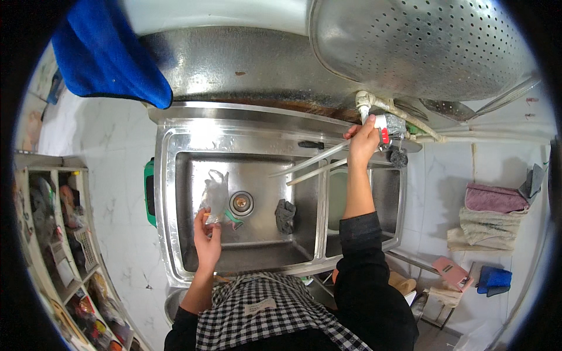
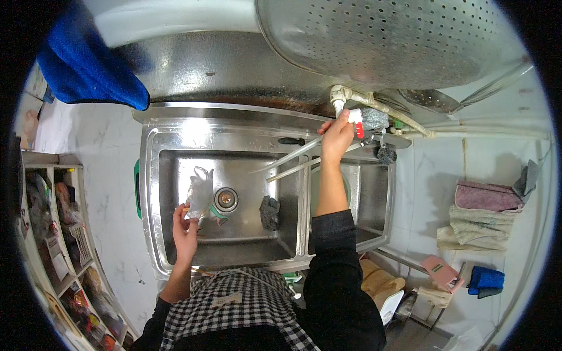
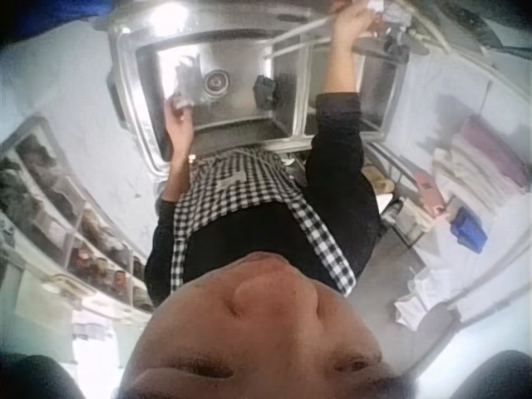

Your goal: The person wraps white thread around a faucet connector, then screws the connector onto the faucet valve above a double-basin stainless steel sink. The person turns the handle to test the water flow.

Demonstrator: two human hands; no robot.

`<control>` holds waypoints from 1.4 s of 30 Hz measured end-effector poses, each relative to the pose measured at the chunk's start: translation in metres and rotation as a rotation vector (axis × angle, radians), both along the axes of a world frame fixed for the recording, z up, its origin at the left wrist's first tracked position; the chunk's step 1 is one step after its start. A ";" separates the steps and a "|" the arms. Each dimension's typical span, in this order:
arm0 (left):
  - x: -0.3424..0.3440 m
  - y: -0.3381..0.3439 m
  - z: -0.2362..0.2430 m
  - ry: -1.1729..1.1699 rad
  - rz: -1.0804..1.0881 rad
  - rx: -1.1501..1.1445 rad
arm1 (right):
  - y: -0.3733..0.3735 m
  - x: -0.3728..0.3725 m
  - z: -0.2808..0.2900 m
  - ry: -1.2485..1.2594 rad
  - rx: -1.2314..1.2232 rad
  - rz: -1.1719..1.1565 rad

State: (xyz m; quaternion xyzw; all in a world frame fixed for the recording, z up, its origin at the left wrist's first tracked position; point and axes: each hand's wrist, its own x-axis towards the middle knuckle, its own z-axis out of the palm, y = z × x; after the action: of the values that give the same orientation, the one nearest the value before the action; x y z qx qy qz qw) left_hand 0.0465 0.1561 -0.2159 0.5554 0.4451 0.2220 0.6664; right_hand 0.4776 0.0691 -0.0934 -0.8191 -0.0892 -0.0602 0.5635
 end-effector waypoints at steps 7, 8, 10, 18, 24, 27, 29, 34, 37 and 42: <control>-0.003 0.002 -0.012 0.007 -0.042 -0.021 | 0.011 -0.002 0.001 0.086 0.178 -0.103; -0.003 0.003 -0.013 0.019 -0.045 -0.032 | 0.012 -0.002 0.001 0.123 0.207 -0.123; -0.001 0.004 -0.013 0.019 -0.052 -0.023 | 0.015 -0.004 0.003 0.143 0.240 -0.134; -0.001 0.002 -0.002 0.015 -0.052 0.012 | 0.022 -0.007 0.016 0.354 0.501 -0.161; -0.014 -0.005 0.007 0.044 -0.028 0.084 | 0.019 0.004 0.026 0.625 0.791 -0.187; -0.022 -0.009 0.007 0.018 -0.002 0.121 | 0.018 0.014 0.025 0.723 0.919 -0.223; -0.027 -0.013 0.007 0.018 0.009 0.133 | 0.017 0.019 0.023 0.791 1.039 -0.214; -0.039 -0.022 0.009 0.045 0.024 0.198 | 0.007 0.021 0.020 0.837 1.038 0.042; -0.043 -0.026 0.010 0.035 0.045 0.226 | -0.016 0.006 0.024 0.807 0.778 0.183; -0.046 -0.029 0.010 0.047 0.061 0.209 | -0.070 -0.047 0.026 0.247 0.119 0.216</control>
State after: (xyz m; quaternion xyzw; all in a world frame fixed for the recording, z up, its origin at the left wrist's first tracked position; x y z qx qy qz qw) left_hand 0.0004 0.1271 -0.2058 0.6132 0.4515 0.2743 0.5872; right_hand 0.4302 -0.0008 -0.0676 -0.7710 -0.1031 0.0966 0.6210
